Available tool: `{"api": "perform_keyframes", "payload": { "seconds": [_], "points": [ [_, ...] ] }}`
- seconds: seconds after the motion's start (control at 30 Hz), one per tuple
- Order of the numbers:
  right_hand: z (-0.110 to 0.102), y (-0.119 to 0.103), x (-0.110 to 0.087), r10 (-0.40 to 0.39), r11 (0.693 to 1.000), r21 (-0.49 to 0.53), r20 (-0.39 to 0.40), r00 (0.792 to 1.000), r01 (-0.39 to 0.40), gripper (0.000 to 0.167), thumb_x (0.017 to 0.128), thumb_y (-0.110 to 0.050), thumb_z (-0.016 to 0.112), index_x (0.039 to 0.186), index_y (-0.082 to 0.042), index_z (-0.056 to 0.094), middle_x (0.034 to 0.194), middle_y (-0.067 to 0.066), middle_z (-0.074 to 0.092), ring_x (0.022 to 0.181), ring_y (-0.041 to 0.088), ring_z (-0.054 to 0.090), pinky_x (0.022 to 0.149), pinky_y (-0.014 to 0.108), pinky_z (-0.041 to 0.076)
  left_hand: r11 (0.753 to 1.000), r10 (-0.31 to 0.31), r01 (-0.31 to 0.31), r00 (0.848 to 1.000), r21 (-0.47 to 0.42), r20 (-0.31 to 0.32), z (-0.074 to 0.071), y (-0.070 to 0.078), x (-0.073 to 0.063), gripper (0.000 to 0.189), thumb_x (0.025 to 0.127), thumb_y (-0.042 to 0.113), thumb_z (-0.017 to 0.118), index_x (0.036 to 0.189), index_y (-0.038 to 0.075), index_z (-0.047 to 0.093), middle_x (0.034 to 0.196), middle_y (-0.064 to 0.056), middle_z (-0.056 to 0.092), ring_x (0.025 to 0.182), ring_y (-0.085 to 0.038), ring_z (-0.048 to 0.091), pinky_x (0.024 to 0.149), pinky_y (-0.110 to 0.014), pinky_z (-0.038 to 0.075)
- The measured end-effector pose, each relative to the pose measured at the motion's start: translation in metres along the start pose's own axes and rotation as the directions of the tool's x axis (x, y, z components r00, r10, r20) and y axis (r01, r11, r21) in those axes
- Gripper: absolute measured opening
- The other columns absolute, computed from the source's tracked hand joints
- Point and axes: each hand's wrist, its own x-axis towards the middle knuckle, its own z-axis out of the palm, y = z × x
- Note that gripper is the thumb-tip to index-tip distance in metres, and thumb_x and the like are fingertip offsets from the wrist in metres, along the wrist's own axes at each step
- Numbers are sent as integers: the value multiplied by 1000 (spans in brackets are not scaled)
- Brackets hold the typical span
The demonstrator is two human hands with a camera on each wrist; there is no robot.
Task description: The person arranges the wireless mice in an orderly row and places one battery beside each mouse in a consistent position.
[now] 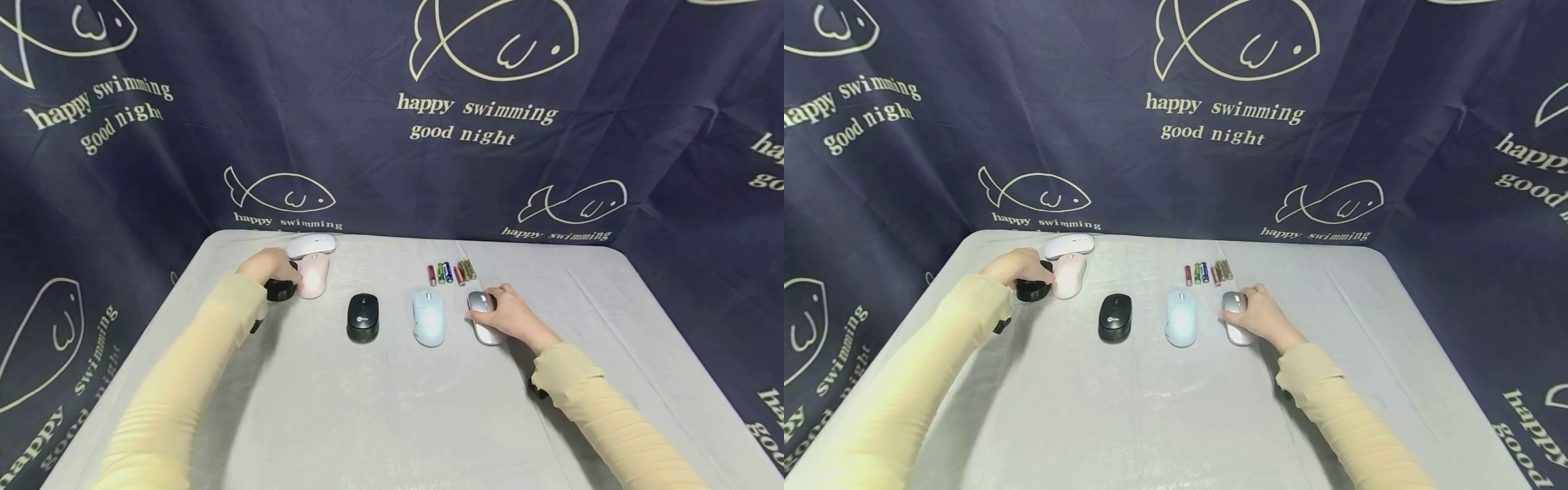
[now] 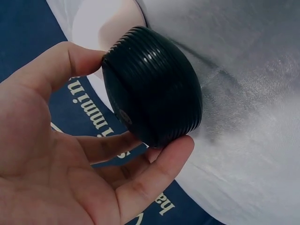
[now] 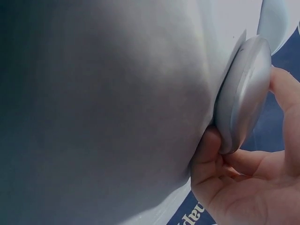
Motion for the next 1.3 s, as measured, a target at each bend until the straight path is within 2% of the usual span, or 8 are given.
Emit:
{"api": "perform_keyframes", "payload": {
  "seconds": [0.23,0.5,0.7,0.9,1.13,1.3],
  "points": [
    [-1,0,0,-3,1000,-3,-2,1000,3,82,76,-44,74,125,17,47,114,31,49,98,38,53,83,49,48,999,12,-10,999,42,-41,2,2,-9,69,80,40,59,123,-13,49,119,-27,55,97,-31,55,92,-45,47],
    [1,1,0,8,1000,-2,9,1000,-8,83,76,-45,73,127,16,46,116,31,48,99,39,53,83,49,48,998,26,-23,997,51,-66,4,9,-19,72,82,45,58,125,-13,49,119,-28,55,98,-31,56,89,-42,48],
    [1,1,3,8,1000,-12,10,1000,-7,84,77,-45,73,127,17,46,117,31,47,99,40,53,83,49,49,995,58,-47,991,91,-124,4,16,-27,71,80,45,59,119,-13,52,114,-27,57,100,-33,56,88,-41,49],
    [0,-1,2,11,1000,-10,17,1000,-11,83,77,-44,73,127,16,46,117,31,47,99,39,52,83,49,49,990,91,-73,983,119,-159,8,25,-37,77,79,45,61,121,-18,47,117,-33,52,105,-38,53,90,-44,48],
    [0,-1,1,-3,1000,0,5,1000,3,83,76,-43,74,126,17,46,116,32,47,99,40,53,84,51,48,985,148,-128,971,113,-188,15,38,-53,72,76,44,65,114,-16,52,112,-32,53,98,-36,55,86,-43,49],
    [0,1,1,-15,1000,-2,3,1000,15,82,76,-42,74,125,17,47,116,32,48,98,40,53,84,51,48,981,175,-156,967,111,-185,21,47,-64,68,75,44,67,109,-13,54,105,-28,54,91,-33,57,80,-41,51]
  ]
}}
